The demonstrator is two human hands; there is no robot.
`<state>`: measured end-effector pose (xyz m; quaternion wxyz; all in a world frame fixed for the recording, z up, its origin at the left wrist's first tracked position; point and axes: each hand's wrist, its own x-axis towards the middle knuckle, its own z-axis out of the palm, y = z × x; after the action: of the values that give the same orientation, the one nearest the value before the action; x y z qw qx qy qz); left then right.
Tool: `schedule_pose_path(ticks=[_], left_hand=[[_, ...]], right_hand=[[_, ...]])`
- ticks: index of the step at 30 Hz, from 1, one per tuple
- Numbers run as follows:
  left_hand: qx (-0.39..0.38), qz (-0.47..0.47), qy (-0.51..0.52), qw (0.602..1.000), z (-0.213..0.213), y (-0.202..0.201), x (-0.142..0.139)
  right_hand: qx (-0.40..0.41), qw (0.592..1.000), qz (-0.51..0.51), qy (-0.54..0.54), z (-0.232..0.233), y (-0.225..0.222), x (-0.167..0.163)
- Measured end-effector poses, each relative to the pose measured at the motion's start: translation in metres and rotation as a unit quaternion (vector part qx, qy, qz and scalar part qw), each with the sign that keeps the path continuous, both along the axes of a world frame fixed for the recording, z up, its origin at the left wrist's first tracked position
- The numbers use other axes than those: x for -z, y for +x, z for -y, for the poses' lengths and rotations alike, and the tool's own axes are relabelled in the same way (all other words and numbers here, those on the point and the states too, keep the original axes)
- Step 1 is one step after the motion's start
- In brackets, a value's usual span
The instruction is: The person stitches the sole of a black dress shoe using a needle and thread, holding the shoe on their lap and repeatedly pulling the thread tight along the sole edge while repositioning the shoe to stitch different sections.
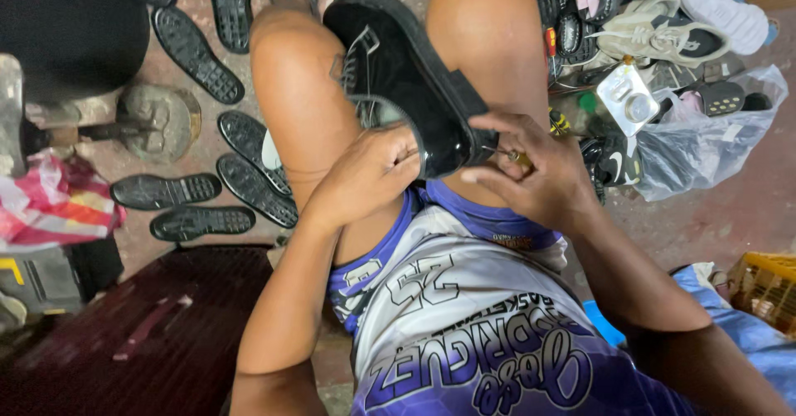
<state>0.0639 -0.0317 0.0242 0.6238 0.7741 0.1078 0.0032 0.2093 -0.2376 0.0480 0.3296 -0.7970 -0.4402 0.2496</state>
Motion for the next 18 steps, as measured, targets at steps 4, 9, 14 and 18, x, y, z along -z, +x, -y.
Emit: schedule_pose_path(ticks=[4, 9, 14, 18], left_hand=[[0.032, -0.017, -0.052, 0.998, -0.004, 0.0, 0.021], [-0.032, -0.011, -0.058, 0.998, 0.008, 0.0, 0.027], [-0.161, 0.116, -0.098, 0.975, 0.026, 0.0, 0.028], [-0.143, 0.012, -0.145, 0.979, 0.026, -0.002, 0.024]], right_hand=[[-0.019, 0.965, 0.035, -0.257, 0.014, 0.017, -0.032], [-0.065, 0.97, 0.051, -0.23, 0.023, 0.026, -0.04], [-0.031, 0.995, 0.006, -0.089, 0.023, 0.014, -0.015], [-0.024, 0.996, -0.046, -0.074, 0.029, 0.023, -0.017]])
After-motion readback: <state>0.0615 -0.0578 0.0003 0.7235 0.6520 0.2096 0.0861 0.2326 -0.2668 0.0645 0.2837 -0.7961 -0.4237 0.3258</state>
